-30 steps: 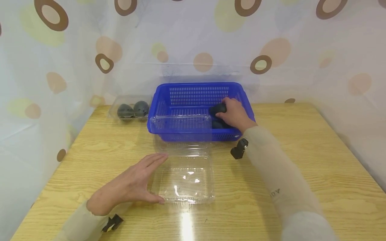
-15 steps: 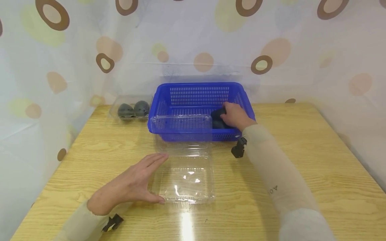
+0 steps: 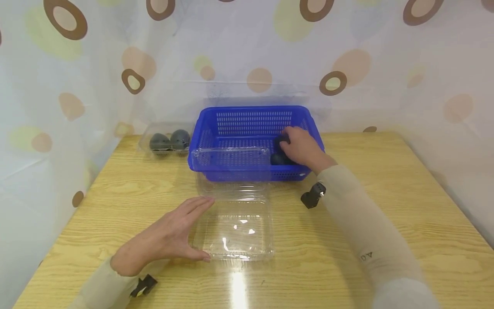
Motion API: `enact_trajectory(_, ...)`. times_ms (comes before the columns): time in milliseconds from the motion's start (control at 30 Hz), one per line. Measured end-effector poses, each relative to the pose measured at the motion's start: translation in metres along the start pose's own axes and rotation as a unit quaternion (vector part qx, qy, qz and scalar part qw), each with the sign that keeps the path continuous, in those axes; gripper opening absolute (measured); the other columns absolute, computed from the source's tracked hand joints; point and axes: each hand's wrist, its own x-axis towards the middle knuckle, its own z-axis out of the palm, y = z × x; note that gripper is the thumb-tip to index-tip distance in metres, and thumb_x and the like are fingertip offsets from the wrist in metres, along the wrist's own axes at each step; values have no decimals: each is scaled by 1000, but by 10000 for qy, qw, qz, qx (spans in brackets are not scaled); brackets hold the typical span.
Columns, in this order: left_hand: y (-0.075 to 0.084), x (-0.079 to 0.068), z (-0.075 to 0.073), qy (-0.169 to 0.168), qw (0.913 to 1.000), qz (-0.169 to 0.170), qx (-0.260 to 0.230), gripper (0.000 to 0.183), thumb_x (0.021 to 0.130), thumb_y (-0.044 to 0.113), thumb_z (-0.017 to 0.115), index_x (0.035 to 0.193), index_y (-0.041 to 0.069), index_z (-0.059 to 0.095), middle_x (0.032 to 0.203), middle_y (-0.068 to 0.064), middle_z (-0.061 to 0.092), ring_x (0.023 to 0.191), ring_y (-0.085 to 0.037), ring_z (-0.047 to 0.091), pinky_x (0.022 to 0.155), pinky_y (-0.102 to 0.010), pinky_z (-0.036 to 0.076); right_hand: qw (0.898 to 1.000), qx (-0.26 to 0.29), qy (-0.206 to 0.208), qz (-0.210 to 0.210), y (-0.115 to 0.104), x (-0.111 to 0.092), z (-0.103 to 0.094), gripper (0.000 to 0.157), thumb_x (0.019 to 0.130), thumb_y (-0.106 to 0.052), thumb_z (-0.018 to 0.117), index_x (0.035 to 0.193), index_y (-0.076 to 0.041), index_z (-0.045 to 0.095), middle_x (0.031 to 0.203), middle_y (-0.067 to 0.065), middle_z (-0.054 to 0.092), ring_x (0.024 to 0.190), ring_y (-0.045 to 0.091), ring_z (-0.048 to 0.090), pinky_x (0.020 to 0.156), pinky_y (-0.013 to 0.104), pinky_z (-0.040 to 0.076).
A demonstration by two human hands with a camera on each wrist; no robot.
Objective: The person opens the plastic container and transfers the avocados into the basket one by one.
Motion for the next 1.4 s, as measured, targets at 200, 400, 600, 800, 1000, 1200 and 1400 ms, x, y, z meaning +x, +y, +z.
enact_trajectory(200, 0, 0, -1, -3, 10000, -17, 6, 120, 67, 70, 77, 154, 3, 30, 158, -15, 36, 146, -30, 35, 117, -43, 38, 9991, 152, 258, -291, -5, -16, -1, 40, 102, -16, 51, 137, 3, 50, 139, 26, 52, 133, 43, 45, 109, 60, 39)
enact_trajectory(400, -1, 1, 0, 17, 10000, 12, 26, 121, 67, 71, 77, 154, 2, 29, 158, -15, 36, 146, -30, 35, 118, -43, 37, 9967, 265, 549, -536, -10, -34, -2, 37, 101, -16, 53, 134, 2, 54, 136, 25, 55, 132, 43, 46, 108, 61, 40)
enact_trajectory(600, -1, 2, 0, 44, 10000, 48, 40, 120, 67, 71, 77, 153, 1, 31, 157, -16, 36, 146, -30, 35, 117, -43, 38, 9911, 396, 937, -858, -10, -56, -2, 34, 100, -14, 55, 131, 1, 57, 133, 22, 57, 114, 38, 56, 93, 56, 48)
enact_trajectory(800, -3, 2, 0, 15, 10000, 33, 27, 120, 67, 70, 77, 153, 1, 31, 157, -16, 36, 146, -31, 35, 118, -43, 38, 9878, 554, 1084, -970, -12, -80, -2, 35, 100, -15, 57, 132, -2, 57, 136, 19, 56, 128, 38, 51, 100, 57, 46)
enact_trajectory(1000, -4, 2, -1, 11, 10000, 37, 21, 120, 67, 70, 78, 153, 0, 31, 158, -16, 36, 146, -32, 36, 118, -44, 37, 9851, 533, 1204, -1102, -19, -100, -5, 37, 100, -17, 58, 134, -3, 56, 137, 18, 56, 129, 39, 51, 95, 57, 51)
enact_trajectory(1200, -5, 3, -1, 26, 10000, 27, -10, 120, 67, 69, 78, 153, 1, 31, 158, -16, 36, 146, -31, 35, 118, -44, 37, 9814, 423, 1277, -1370, -24, -117, -3, 40, 99, -19, 61, 136, -5, 54, 138, 17, 56, 128, 39, 51, 88, 54, 52)
enact_trajectory(1400, -6, 4, -1, 62, 10000, 64, 11, 119, 67, 69, 78, 152, 0, 33, 157, -16, 37, 145, -31, 36, 118, -43, 37, 9789, 569, 1248, -1515, -27, -131, 4, 43, 96, -18, 65, 136, -5, 54, 139, 16, 54, 130, 38, 50, 99, 59, 46)
